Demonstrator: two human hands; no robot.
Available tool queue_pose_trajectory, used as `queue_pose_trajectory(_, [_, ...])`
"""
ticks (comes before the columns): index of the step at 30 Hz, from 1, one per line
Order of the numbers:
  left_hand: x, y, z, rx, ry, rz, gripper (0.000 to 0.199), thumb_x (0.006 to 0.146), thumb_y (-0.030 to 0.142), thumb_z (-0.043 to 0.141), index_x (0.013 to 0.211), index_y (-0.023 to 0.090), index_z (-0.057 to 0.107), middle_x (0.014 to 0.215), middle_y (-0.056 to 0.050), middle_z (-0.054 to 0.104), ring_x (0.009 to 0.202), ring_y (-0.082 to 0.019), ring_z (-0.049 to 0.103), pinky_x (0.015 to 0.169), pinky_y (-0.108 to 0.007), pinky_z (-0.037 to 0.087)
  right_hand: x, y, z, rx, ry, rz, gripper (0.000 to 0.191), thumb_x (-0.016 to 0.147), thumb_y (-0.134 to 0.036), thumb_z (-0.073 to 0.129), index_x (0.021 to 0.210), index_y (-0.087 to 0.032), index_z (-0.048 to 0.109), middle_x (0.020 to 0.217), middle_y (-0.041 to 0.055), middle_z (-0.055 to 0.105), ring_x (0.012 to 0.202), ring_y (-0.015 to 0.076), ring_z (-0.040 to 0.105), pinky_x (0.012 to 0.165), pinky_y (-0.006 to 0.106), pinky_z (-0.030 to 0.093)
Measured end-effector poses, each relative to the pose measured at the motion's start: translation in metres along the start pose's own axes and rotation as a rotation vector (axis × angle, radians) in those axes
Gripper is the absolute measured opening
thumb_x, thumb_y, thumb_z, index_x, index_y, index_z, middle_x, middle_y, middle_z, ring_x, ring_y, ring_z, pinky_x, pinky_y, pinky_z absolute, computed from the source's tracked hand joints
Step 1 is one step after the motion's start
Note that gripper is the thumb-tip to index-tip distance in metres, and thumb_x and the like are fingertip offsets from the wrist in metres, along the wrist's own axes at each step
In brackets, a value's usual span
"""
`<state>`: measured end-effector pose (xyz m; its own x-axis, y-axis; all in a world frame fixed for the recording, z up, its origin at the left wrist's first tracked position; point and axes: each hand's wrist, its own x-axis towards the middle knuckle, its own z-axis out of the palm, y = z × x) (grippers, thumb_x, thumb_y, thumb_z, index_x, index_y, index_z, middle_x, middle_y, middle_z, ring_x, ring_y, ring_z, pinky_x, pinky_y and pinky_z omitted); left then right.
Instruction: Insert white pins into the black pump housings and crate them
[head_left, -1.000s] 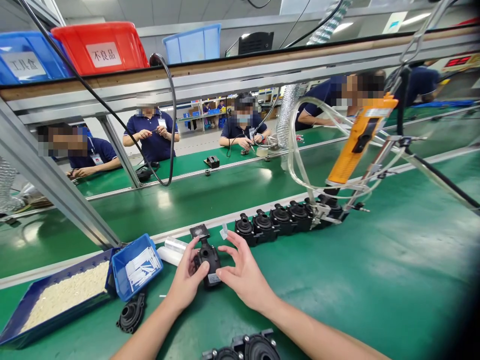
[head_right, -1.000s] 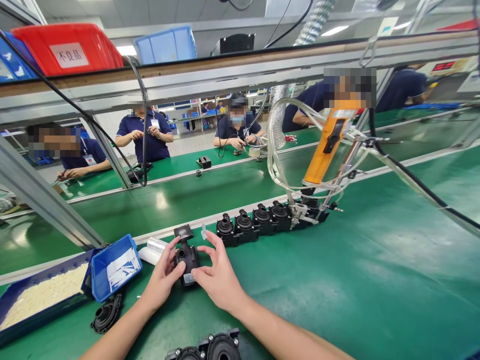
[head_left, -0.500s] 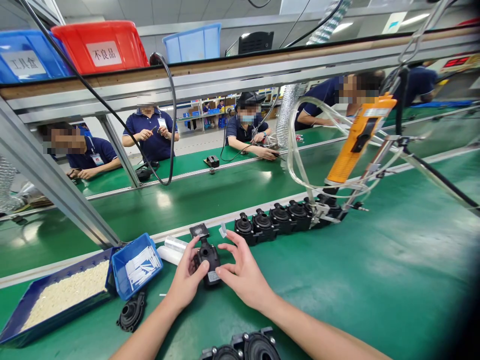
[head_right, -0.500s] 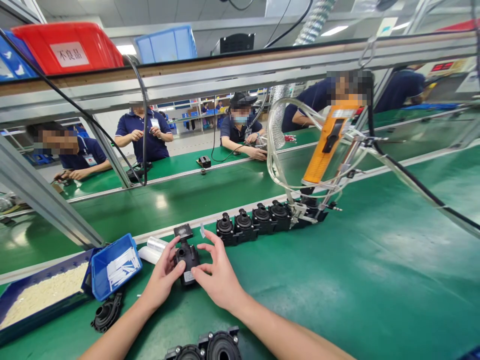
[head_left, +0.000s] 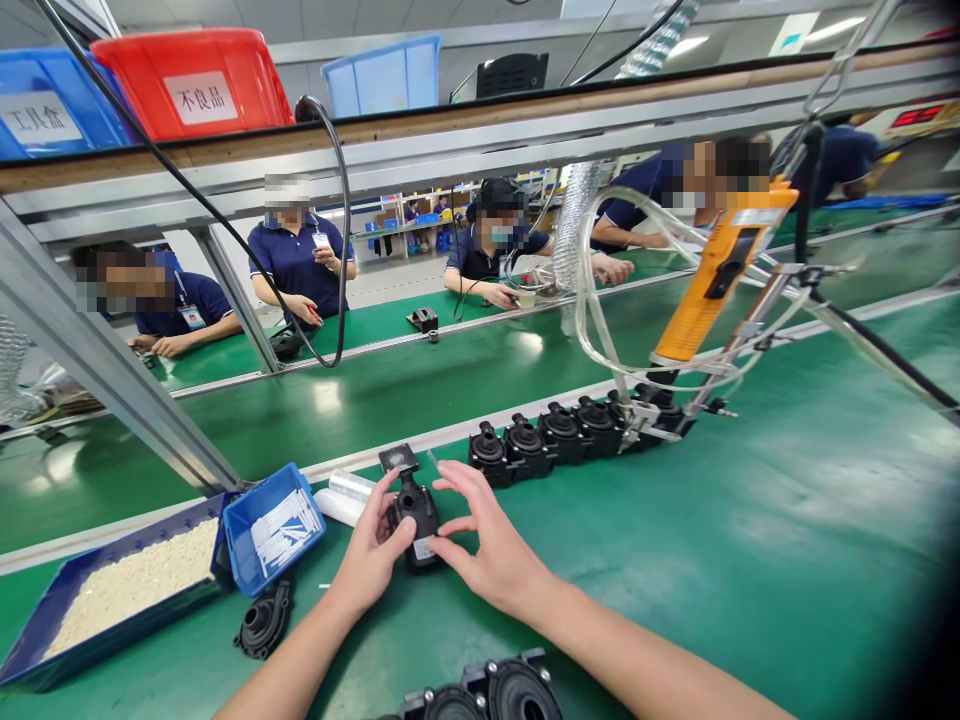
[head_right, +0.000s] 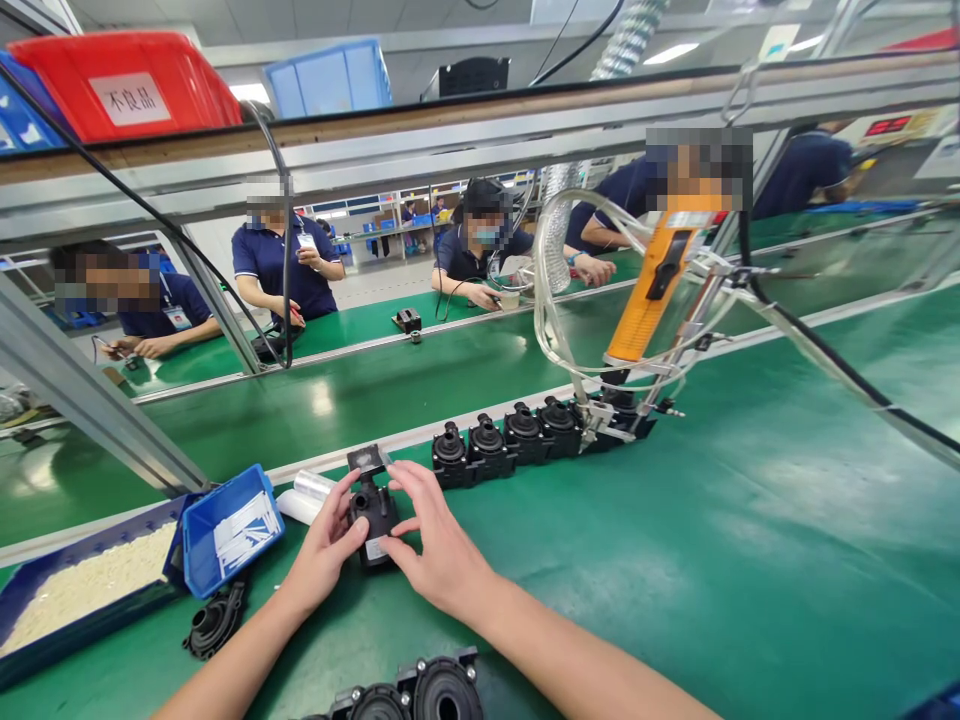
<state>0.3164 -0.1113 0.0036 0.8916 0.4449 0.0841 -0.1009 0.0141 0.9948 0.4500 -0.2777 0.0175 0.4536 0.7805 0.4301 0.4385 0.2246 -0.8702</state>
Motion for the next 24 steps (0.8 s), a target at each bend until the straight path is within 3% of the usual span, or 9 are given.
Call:
queue_pose_trajectory(4, [-0.002,0.000,0.000,0.014,-0.026,0.008,0.091,0.091,0.061,0.076,0.164,0.028,0.033,0.146,-0.014,0.062,0.139,-0.035,0.058,0.124,-0.052,0.039,0.005,0.003,-0.016,-0.146,-0.115,0.057,0.101,0.086,-0.021,0.084,0.166,-0.042,0.026,0.165,0.0108,0.036,0.145,0.0324,0.049,0.102,0.049,0.065])
queue_pose_trajectory(8, [-0.011,-0.002,0.010,0.109,-0.058,0.053,0.087,0.094,0.053,0.076,0.165,0.029,0.031,0.157,-0.014,0.054,0.148,-0.035,0.052,0.127,-0.052,0.039,0.005,0.002,-0.015,-0.351,-0.180,-0.092,0.126,0.073,-0.022,0.092,0.170,-0.038,0.012,0.169,0.0163,0.029,0.157,0.0412,0.035,0.117,0.060,0.053])
queue_pose_trajectory(13, [-0.028,-0.003,0.020,0.202,-0.245,0.173,0.084,0.100,0.040,0.072,0.168,0.037,0.022,0.164,-0.011,0.049,0.154,-0.033,0.046,0.132,-0.055,0.033,-0.003,-0.007,-0.027,-0.527,-0.263,-0.200,0.128,0.075,-0.021,0.084,0.172,-0.034,0.001,0.173,0.0216,0.021,0.160,0.0455,0.029,0.115,0.063,0.054])
queue_pose_trajectory(16, [-0.031,-0.005,0.020,0.274,-0.239,0.205,0.079,0.102,0.039,0.069,0.167,0.039,0.026,0.164,-0.011,0.049,0.152,-0.034,0.048,0.130,-0.057,0.037,-0.023,-0.018,-0.058,-0.613,-0.298,-0.171,0.124,0.078,-0.019,0.081,0.172,-0.034,0.002,0.175,0.0215,0.019,0.159,0.0452,0.033,0.112,0.060,0.057])
queue_pose_trajectory(20, [-0.029,-0.009,0.022,0.277,-0.196,0.170,0.071,0.103,0.040,0.066,0.165,0.037,0.032,0.155,-0.013,0.055,0.142,-0.034,0.056,0.119,-0.055,0.049,-0.068,-0.032,-0.096,-0.668,-0.232,-0.097,0.118,0.079,-0.018,0.082,0.172,-0.035,0.011,0.176,0.0196,0.020,0.154,0.0448,0.043,0.111,0.059,0.059])
queue_pose_trajectory(24, [-0.027,-0.012,0.025,0.265,-0.192,0.151,0.067,0.104,0.042,0.064,0.165,0.039,0.036,0.151,-0.012,0.058,0.132,-0.032,0.061,0.113,-0.053,0.053,-0.112,-0.034,-0.095,-0.586,-0.120,-0.090,0.121,0.077,-0.023,0.091,0.171,-0.040,0.017,0.174,0.0182,0.026,0.153,0.0463,0.045,0.110,0.063,0.059])
